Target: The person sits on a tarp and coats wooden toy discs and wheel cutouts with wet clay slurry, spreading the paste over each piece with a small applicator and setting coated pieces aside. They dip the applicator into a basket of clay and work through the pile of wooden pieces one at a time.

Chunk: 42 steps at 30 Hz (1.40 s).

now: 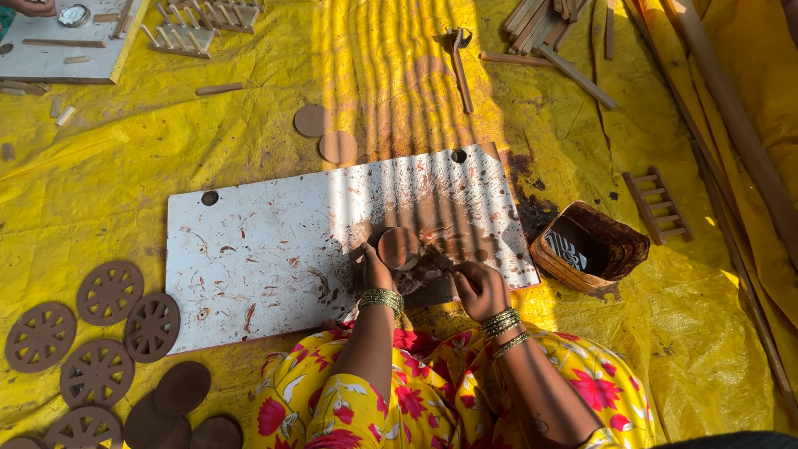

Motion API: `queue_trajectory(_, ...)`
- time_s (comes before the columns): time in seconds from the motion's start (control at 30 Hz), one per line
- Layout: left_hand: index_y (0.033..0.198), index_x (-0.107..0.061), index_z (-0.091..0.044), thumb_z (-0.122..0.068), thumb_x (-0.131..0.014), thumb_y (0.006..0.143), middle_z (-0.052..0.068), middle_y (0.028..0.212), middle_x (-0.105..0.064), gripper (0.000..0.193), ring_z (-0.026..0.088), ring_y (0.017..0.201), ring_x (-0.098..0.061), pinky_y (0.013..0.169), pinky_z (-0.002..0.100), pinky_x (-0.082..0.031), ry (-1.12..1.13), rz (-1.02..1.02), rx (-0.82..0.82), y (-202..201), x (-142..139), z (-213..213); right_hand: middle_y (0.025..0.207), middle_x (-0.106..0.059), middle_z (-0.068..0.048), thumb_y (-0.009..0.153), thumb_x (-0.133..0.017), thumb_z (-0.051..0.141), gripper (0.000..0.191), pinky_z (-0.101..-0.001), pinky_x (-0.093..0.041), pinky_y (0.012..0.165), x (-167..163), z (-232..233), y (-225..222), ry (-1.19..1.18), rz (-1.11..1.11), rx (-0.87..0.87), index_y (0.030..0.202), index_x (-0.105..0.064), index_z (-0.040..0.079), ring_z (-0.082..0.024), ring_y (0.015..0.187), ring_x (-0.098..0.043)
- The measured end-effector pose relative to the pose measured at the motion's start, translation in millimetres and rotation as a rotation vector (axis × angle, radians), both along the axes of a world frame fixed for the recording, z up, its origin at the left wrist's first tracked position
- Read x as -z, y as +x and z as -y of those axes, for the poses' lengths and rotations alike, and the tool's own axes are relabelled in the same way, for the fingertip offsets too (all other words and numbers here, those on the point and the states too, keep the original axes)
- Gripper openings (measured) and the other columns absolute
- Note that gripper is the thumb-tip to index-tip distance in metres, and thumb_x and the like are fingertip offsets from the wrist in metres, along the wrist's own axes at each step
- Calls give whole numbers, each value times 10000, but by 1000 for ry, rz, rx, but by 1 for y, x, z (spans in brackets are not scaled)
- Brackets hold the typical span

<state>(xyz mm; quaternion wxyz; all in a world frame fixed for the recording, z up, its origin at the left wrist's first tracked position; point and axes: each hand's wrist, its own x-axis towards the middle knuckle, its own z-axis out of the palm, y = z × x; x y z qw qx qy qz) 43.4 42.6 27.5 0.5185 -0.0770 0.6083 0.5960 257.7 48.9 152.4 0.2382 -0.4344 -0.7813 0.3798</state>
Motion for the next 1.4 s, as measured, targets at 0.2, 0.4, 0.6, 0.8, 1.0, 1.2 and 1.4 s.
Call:
queue_trajectory(0.2, 1628, -255, -106, -744, -290, 966, 163, 1696, -238, 919, 334, 1542, -296, 1222, 518, -280, -61, -58, -29, -2, 4, -1, 790, -735, -109, 910, -628, 110, 184, -381, -502, 521, -9, 11, -6, -125, 49, -91, 1032, -754, 54, -223, 584, -660)
queue_trajectory(0.4, 1598, -315, -108, -651, -358, 981, 211, 1601, -406, 823, 343, 1465, -423, 1182, 497, -328, 0, -7, -29, 1, 8, 1, 808, -735, -132, 912, -637, 91, 168, -376, -545, 592, -14, 4, -4, 62, -13, -10, 1010, -760, 32, -238, 662, -694)
queue_trajectory(0.6, 1575, -346, -87, -367, -511, 952, 207, 1615, -355, 703, 390, 1467, -382, 1192, 480, -316, -79, -436, 201, 0, 12, 6, 888, -747, -122, 917, -647, 115, 214, -358, -567, 627, -16, 12, -12, 84, -2, 7, 1087, -748, 35, -221, 714, -724)
queue_trajectory(0.8, 1576, -358, -100, -88, -576, 894, 178, 1686, -174, 716, 471, 1499, -246, 1223, 489, -251, -265, -1209, 1018, 23, -6, 18, 916, -729, -137, 928, -619, 140, 289, -368, -550, 652, -11, 6, -15, -62, 57, 132, 1177, -727, 38, -250, 719, -704)
queue_trajectory(1.0, 1607, -194, -36, -241, -653, 890, 201, 1694, 42, 876, 323, 1527, -275, 1313, 508, -57, -344, -1043, 1284, 26, -60, 14, 971, -738, -172, 949, -592, 167, 291, -404, -566, 756, 0, 16, -10, 92, 170, 35, 1176, -721, 40, -303, 848, -716)
queue_trajectory(1.2, 1629, -164, -76, -188, -613, 861, 120, 1733, 89, 896, 365, 1555, -211, 1241, 424, -261, -381, -881, 1245, 30, -89, 15, 1053, -728, -208, 938, -590, 155, 344, -421, -574, 773, -4, 10, -29, 75, 23, 81, 1240, -675, 15, -337, 898, -724)
queue_trajectory(1.4, 1617, -201, -78, -345, -669, 894, 200, 1720, 73, 901, 385, 1468, -269, 1291, 473, -112, -384, -979, 1214, 29, -62, 9, 1001, -738, -183, 922, -609, 178, 303, -427, -569, 789, -17, 16, -21, -22, 184, 146, 1174, -724, 57, -335, 870, -734)
